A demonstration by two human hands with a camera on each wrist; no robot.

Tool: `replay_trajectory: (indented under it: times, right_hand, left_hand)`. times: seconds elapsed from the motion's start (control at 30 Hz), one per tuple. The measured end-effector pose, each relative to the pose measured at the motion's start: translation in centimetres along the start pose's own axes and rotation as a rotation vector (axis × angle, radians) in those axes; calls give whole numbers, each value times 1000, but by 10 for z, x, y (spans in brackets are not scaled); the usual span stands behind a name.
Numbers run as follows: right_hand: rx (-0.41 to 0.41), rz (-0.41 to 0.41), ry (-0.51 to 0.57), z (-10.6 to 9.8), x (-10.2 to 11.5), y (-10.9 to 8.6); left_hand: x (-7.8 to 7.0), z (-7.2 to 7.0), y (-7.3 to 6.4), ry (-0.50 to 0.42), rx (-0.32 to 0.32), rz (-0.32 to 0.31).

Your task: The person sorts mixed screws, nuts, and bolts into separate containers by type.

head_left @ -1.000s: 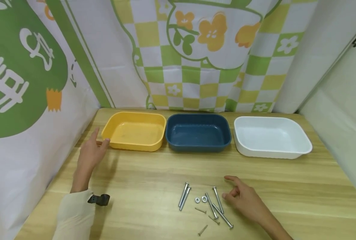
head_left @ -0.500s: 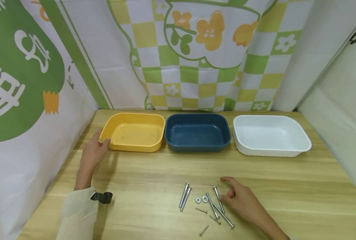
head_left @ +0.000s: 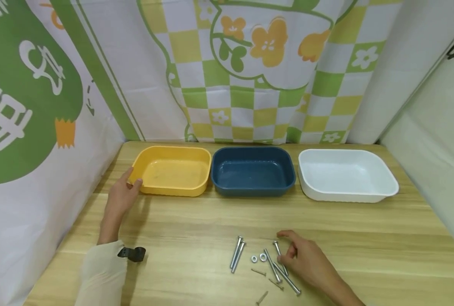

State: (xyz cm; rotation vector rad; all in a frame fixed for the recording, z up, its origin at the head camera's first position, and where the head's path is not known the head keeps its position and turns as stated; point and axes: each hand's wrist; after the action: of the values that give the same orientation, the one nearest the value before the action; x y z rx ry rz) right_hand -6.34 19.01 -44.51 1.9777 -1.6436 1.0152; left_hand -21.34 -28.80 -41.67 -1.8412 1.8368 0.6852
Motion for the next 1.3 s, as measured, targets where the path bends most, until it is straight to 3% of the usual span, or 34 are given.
replay_trajectory:
  times: [0.37, 0.7, 1.3]
  right_hand:
    - [-19, -120, -92, 6, -1, 0]
    - [-75, -44, -219, 8, 8, 0]
    - [-103, -45, -227, 8, 10, 3]
  left_hand:
    - [5, 4, 2, -1, -3, 2]
    - [8, 6, 2, -5, -7, -6]
    - [7, 7, 6, -11, -39, -3]
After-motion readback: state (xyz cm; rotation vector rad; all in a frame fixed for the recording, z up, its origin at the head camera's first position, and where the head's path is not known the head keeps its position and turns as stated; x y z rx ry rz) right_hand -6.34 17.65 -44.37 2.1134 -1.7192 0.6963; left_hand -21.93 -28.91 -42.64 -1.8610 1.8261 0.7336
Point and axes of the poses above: each hand's wrist, its own y-axis towards the middle knuckle, its own z-axis out of the palm, x = y × z, and after that the axes turned 5 degrees about x, right-handed
